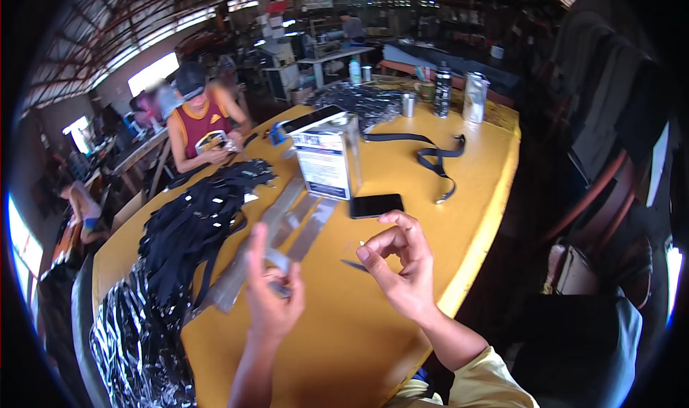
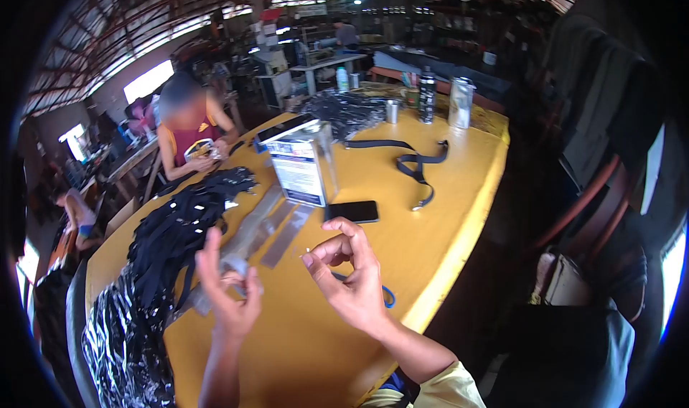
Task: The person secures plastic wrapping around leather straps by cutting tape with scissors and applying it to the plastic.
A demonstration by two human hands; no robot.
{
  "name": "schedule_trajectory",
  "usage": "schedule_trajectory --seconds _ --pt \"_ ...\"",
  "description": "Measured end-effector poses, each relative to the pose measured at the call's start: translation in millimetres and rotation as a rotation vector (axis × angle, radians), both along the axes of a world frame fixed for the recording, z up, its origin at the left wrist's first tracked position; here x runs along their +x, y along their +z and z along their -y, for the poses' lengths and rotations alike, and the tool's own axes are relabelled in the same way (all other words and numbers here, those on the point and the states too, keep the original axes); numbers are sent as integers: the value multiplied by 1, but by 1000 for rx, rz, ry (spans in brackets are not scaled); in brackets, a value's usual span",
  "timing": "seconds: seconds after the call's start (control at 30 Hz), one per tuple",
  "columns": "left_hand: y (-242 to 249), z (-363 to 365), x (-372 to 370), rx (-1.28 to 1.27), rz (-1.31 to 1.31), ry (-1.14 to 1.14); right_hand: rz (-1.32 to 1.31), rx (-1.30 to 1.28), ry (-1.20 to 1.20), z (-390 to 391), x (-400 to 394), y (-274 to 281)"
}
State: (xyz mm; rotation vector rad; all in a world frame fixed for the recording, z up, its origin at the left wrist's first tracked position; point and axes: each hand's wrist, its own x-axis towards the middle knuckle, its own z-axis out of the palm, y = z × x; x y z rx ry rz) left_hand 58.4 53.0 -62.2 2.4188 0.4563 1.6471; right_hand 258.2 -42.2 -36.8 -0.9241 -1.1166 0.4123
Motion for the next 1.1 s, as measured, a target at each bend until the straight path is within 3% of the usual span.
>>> schedule_trajectory --seconds 0.17,0.23,0.37,0.43,0.5,0.57,0.6,0.7,0.73,0.87,1.1 --pt "7 -8 -11 40 187 146 112 -166 -242 -7 101 -35" --pt "15 -9 -11 29 293 189 -35 -238 -245 -14 163 -58" --pt "23 -13 -30 52 240 403 -128 -346 -411 -17 306 -108" --pt "27 -12 -23 25 278 409 -272 -436 -492 -14 360 -114" --pt "31 -13 -34 -48 222 385 -295 -511 -585 -17 402 -113" --pt "29 -23 -41 63 128 429 -257 -555 -621 -24 441 -117" --pt "26 -20 -27 39 210 525 -261 -564 -609 -29 462 -122" --pt "25 -24 -25 13 192 552 -227 -621 -621 -38 503 -135" --pt "32 -20 -33 -3 81 512 -196 -664 -648 -42 514 -138" --pt "26 -25 -40 -21 111 518 -272 -642 -717 -51 537 -140" --pt "21 -26 -27 -26 225 659 -139 -745 -928 -76 575 -164"
